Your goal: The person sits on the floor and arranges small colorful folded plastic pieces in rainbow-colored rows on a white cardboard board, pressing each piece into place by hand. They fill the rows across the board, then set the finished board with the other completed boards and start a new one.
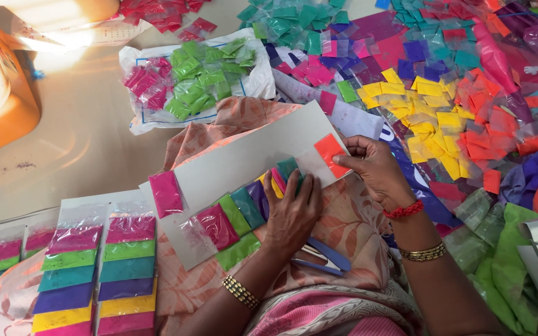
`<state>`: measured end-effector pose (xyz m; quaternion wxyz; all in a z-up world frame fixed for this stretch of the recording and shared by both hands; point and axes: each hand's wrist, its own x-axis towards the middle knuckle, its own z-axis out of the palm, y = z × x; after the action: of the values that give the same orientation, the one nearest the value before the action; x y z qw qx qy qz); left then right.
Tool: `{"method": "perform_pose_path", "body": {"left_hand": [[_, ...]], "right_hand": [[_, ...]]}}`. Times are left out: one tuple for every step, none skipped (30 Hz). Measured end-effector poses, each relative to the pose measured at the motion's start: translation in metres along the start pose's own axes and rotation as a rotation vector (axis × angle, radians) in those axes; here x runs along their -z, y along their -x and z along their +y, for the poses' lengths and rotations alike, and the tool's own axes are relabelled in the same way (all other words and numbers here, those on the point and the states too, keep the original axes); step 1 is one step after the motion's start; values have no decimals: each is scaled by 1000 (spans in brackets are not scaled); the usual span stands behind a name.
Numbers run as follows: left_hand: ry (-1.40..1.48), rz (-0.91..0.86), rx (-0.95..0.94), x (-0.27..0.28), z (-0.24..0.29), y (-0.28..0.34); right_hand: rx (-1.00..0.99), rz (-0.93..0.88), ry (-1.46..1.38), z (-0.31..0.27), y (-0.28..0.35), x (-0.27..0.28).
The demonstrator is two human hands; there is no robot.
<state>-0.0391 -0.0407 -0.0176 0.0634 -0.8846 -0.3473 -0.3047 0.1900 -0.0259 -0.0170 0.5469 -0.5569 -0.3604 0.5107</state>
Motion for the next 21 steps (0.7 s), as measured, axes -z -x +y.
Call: {"method": "perform_pose_path", "body": {"left_hand": [[-7, 28, 1, 0, 0, -1], [-7, 29, 4, -2, 0, -1], [-29, 27, 2, -4, 1, -1], [-51, 25, 1, -7, 2, -2], [-49, 27, 1, -8, 2, -2], [-65, 20, -1, -8, 3, -3], [-80, 12, -3, -9, 3, -3], [-79, 12, -3, -9, 4, -3], [-86, 14, -5, -9, 4, -3], [-92, 16, -7, -9, 3, -3], [-92, 15, -7, -9, 3, -3], [-86, 18, -10, -10, 3, -3], [-79, 20, -14, -10, 3, -2], [-78, 20, -14, -10, 3, -2], [-73, 25, -15, -10, 3, -2], [-68, 29, -16, -10, 3, -2], [-69, 30, -15, -10, 3, -2], [-67, 29, -17, -10, 3, -2], [-65, 29, -20, -10, 3, -2], [-65, 30, -20, -10, 2, -2], [-71, 30, -26, -10, 2, -2]], "right_hand": [[9, -1, 9, 2, -2, 1], [8, -3, 10, 1, -1, 0], [-1, 2, 6, -1, -1, -1], [-10, 8, 2, -2, -1, -2], [-9, 9, 3, 0, -1, -1], [3, 10, 18, 2, -2, 0], [14, 11, 32, 4, -2, 1], [14, 12, 33, 2, -1, 1], [5, 12, 29, 1, 0, 0], [-4, 12, 25, -1, 1, -1], [-4, 12, 25, 0, 0, -1], [1, 9, 25, 1, 0, 0], [5, 7, 25, 1, 0, 0], [5, 8, 26, 1, 0, 1], [2, 9, 40, 2, 0, 1], [0, 9, 54, 2, 0, 1], [0, 8, 54, 1, 0, 1], [-1, 7, 57, 1, 0, 1], [-2, 8, 60, 1, 1, 1], [-1, 8, 60, 2, 0, 2], [3, 1, 45, 3, 0, 2]]}}
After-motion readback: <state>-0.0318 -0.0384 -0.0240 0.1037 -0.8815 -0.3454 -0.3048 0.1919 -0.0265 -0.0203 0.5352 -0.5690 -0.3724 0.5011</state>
